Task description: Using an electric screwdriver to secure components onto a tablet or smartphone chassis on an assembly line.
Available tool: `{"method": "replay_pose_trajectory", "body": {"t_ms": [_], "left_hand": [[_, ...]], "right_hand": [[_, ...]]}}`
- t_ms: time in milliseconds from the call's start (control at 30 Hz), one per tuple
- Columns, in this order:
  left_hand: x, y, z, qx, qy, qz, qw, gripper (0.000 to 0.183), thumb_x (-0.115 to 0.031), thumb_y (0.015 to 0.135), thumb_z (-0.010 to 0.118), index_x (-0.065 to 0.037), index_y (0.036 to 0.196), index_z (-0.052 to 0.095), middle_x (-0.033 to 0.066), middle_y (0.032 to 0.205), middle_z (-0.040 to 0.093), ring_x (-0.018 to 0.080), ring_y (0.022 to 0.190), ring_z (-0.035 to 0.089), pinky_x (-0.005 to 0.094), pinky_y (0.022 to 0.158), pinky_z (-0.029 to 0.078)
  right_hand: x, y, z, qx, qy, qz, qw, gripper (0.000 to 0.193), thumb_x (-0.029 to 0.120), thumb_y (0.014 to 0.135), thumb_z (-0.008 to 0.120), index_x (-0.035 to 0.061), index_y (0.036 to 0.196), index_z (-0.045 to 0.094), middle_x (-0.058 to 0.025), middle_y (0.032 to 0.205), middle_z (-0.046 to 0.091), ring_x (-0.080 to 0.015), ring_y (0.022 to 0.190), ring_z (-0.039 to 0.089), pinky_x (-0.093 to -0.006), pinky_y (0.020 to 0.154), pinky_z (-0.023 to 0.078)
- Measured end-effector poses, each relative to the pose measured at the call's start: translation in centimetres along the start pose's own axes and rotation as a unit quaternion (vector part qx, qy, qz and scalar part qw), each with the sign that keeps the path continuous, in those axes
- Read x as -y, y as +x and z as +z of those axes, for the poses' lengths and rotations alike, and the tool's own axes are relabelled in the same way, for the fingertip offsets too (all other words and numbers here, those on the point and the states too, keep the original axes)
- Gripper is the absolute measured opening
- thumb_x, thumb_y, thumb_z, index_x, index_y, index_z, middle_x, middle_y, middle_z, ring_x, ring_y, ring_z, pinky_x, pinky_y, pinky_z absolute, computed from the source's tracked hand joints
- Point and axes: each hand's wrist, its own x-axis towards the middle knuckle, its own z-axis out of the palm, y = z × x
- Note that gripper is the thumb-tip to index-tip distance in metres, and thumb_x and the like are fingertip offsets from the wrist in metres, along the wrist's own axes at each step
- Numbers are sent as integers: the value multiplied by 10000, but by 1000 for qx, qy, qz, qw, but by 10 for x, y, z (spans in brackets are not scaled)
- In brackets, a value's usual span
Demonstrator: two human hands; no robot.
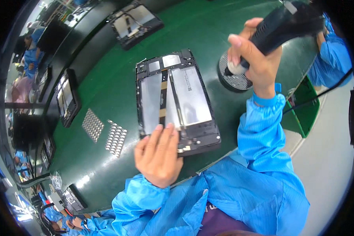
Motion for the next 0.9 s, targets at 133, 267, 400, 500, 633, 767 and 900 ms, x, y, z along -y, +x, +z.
{"method": "replay_pose_trajectory", "body": {"t_ms": [133, 267, 400, 500, 633, 767, 900], "left_hand": [[-24, -2, 21, 117, -51, -2, 992, 606, -214, 635, 750, 13, 1160, 549, 159, 1230, 553, 274, 1173, 513, 434, 961, 354], [-27, 3, 54, 127, -150, 64, 978, 660, -267, 657, 766, 28, 1190, 511, 175, 1258, 522, 304, 1232, 453, 528, 1011, 279], [-38, 28, 73, 88, -168, 116, 975, 589, -232, 669, 762, 33, 1145, 537, 169, 1243, 531, 335, 1238, 439, 577, 1017, 246], [-44, 48, 77, 52, -173, 104, 978, 449, -148, 681, 747, 18, 1067, 589, 149, 1166, 581, 334, 1202, 475, 589, 1000, 268], [-44, 53, 87, -59, -250, 93, 962, 251, 8, 695, 674, -22, 943, 647, 98, 962, 653, 273, 1032, 592, 513, 913, 374], [-42, 53, 91, -59, -371, 27, 926, 341, 134, 627, 594, 7, 939, 647, 113, 905, 649, 265, 934, 627, 438, 870, 429], [-54, 48, 82, -24, -427, -39, 903, 221, 103, 735, 609, -8, 921, 651, 110, 875, 668, 268, 889, 647, 440, 875, 441]], "right_hand": [[-8, 3, -28, -30, -52, 0, 998, 340, -35, 759, 654, -13, 1037, 459, -63, 600, 521, -152, 461, 519, -304, 476, 456], [-23, -5, -48, -14, -56, 0, 998, 328, -48, 753, 662, -18, 1020, 474, -62, 607, 545, -144, 475, 535, -277, 463, 447], [-24, -3, -50, -21, -94, 22, 995, 336, -40, 752, 677, -35, 1025, 480, -57, 623, 574, -131, 487, 548, -252, 465, 439], [-28, 0, -55, -20, -114, 11, 993, 320, -27, 755, 681, -41, 1016, 496, -48, 618, 578, -113, 493, 549, -236, 477, 432], [-33, 4, -61, -6, -136, 19, 990, 296, -15, 755, 689, -38, 993, 514, -34, 600, 577, -100, 494, 550, -218, 488, 425], [-38, 7, -69, 6, -151, 7, 988, 303, -3, 754, 699, -41, 992, 515, -34, 601, 582, -94, 491, 548, -214, 489, 422], [-39, 10, -70, 15, -154, 6, 988, 309, -1, 751, 705, -43, 991, 515, -30, 608, 583, -89, 489, 543, -212, 488, 422]]}}
